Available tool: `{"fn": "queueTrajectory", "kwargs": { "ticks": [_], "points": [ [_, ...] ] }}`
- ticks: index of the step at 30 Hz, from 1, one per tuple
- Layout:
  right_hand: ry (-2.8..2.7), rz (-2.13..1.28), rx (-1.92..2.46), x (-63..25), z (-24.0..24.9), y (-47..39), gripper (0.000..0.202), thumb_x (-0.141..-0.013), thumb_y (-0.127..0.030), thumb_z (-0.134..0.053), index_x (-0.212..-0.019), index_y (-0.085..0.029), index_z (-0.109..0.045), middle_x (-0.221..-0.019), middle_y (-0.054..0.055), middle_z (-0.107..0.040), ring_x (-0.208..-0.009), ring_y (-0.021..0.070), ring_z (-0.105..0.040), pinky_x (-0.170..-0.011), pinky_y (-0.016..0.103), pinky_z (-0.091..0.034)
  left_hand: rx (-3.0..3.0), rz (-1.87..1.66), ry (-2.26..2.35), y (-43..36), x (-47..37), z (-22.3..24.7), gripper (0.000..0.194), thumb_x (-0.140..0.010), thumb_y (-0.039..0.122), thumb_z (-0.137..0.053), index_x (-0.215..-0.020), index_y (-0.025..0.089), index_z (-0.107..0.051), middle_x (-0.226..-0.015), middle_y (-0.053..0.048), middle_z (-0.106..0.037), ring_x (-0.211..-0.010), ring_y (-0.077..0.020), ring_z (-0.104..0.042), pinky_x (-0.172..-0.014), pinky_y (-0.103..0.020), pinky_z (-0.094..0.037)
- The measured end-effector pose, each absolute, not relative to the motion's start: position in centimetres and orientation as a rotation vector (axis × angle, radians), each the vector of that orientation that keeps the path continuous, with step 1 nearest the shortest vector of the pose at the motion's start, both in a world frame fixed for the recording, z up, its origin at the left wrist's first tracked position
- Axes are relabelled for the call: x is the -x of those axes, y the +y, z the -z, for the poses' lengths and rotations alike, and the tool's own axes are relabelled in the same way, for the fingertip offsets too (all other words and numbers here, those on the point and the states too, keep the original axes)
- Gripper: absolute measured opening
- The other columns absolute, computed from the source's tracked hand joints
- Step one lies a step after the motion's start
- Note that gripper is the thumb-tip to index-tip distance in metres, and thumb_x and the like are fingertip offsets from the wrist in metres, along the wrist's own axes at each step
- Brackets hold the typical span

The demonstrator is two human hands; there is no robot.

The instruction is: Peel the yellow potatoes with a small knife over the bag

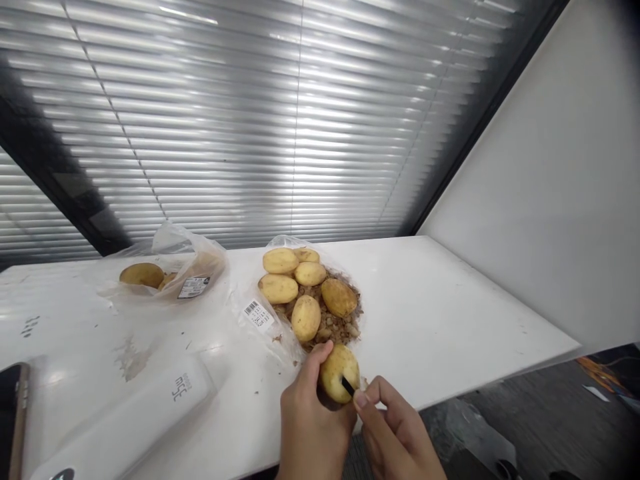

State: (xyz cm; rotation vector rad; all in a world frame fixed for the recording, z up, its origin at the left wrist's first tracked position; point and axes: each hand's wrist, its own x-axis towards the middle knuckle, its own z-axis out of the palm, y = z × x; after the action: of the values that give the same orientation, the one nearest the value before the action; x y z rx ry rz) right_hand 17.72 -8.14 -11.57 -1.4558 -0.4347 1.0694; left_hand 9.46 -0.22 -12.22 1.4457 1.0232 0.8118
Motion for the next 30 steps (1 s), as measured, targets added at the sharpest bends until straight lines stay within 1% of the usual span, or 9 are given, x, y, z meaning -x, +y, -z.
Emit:
{"fn": "queueTrajectory", "kwargs": {
  "ticks": [3, 6, 10, 13, 16, 22, 26, 30],
  "points": [
    [-0.405, -1.066, 1.464, -17.7, 11.5, -8.3, 0.058, -0.076, -0.074, -0.066, -0.072, -0.023, -0.039, -0.048, -0.014, -0.017, -0.042, 0.0036, -0.007, -0.041, 0.02, -0.005, -1.448, -0.824, 1.024, -0.2, -9.5, 12.1, 0.058, -0.068, 0.019, -0.075, -0.124, 0.017, -0.066, -0.105, -0.01, -0.078, -0.088, -0.0253, -0.074, -0.08, -0.034, -0.058],
    [-0.431, -1.12, 1.465, -18.2, 11.7, -8.3, 0.058, -0.077, -0.074, -0.065, -0.073, -0.023, -0.039, -0.049, -0.014, -0.018, -0.043, 0.0037, -0.009, -0.041, 0.019, -0.007, -1.467, -0.832, 1.025, -0.1, -9.5, 12.1, 0.057, -0.067, 0.017, -0.074, -0.124, 0.018, -0.066, -0.106, -0.009, -0.078, -0.087, -0.0252, -0.074, -0.079, -0.034, -0.058],
    [-0.423, -1.177, 1.384, -18.4, 12.2, -8.2, 0.057, -0.078, -0.074, -0.065, -0.074, -0.024, -0.038, -0.046, -0.015, -0.021, -0.041, 0.0032, -0.01, -0.039, 0.018, -0.009, -1.476, -0.81, 1.022, -0.2, -9.4, 12.2, 0.058, -0.069, 0.02, -0.074, -0.127, 0.017, -0.064, -0.108, -0.01, -0.077, -0.088, -0.0253, -0.073, -0.08, -0.034, -0.058],
    [-0.367, -1.159, 1.346, -18.0, 12.2, -8.0, 0.059, -0.076, -0.073, -0.068, -0.073, -0.024, -0.036, -0.046, -0.015, -0.022, -0.041, 0.0026, -0.009, -0.039, 0.017, -0.009, -1.468, -0.795, 1.02, -0.3, -9.3, 12.3, 0.058, -0.07, 0.022, -0.074, -0.127, 0.016, -0.063, -0.109, -0.011, -0.076, -0.089, -0.0257, -0.073, -0.08, -0.035, -0.058],
    [-0.359, -1.143, 1.338, -17.9, 12.0, -7.9, 0.058, -0.075, -0.071, -0.07, -0.072, -0.023, -0.037, -0.046, -0.015, -0.021, -0.042, 0.0025, -0.009, -0.04, 0.016, -0.009, -1.481, -0.802, 1.031, -0.3, -9.3, 12.2, 0.057, -0.07, 0.022, -0.073, -0.127, 0.017, -0.064, -0.109, -0.011, -0.076, -0.089, -0.0257, -0.073, -0.079, -0.035, -0.058],
    [-0.394, -1.158, 1.346, -18.3, 12.8, -8.0, 0.054, -0.079, -0.07, -0.067, -0.074, -0.023, -0.04, -0.045, -0.015, -0.022, -0.04, 0.0026, -0.01, -0.039, 0.017, -0.009, -1.494, -0.813, 1.035, -0.2, -9.4, 12.0, 0.055, -0.071, 0.023, -0.072, -0.125, 0.016, -0.064, -0.102, -0.009, -0.078, -0.084, -0.0246, -0.073, -0.077, -0.034, -0.058],
    [-0.408, -1.16, 1.326, -18.2, 13.3, -8.2, 0.053, -0.081, -0.07, -0.065, -0.074, -0.023, -0.041, -0.045, -0.015, -0.023, -0.039, 0.0027, -0.01, -0.038, 0.018, -0.01, -1.491, -0.814, 1.044, -0.3, -9.3, 11.9, 0.056, -0.069, 0.022, -0.073, -0.124, 0.016, -0.065, -0.103, -0.009, -0.078, -0.086, -0.0253, -0.074, -0.078, -0.034, -0.058],
    [-0.389, -1.123, 1.311, -17.4, 12.9, -7.8, 0.055, -0.08, -0.072, -0.065, -0.074, -0.023, -0.04, -0.045, -0.016, -0.02, -0.039, 0.0025, -0.008, -0.038, 0.018, -0.009, -1.462, -0.78, 1.063, -0.3, -9.4, 11.8, 0.058, -0.07, 0.027, -0.074, -0.126, 0.015, -0.063, -0.107, -0.012, -0.077, -0.089, -0.0269, -0.073, -0.08, -0.037, -0.058]
  ]
}}
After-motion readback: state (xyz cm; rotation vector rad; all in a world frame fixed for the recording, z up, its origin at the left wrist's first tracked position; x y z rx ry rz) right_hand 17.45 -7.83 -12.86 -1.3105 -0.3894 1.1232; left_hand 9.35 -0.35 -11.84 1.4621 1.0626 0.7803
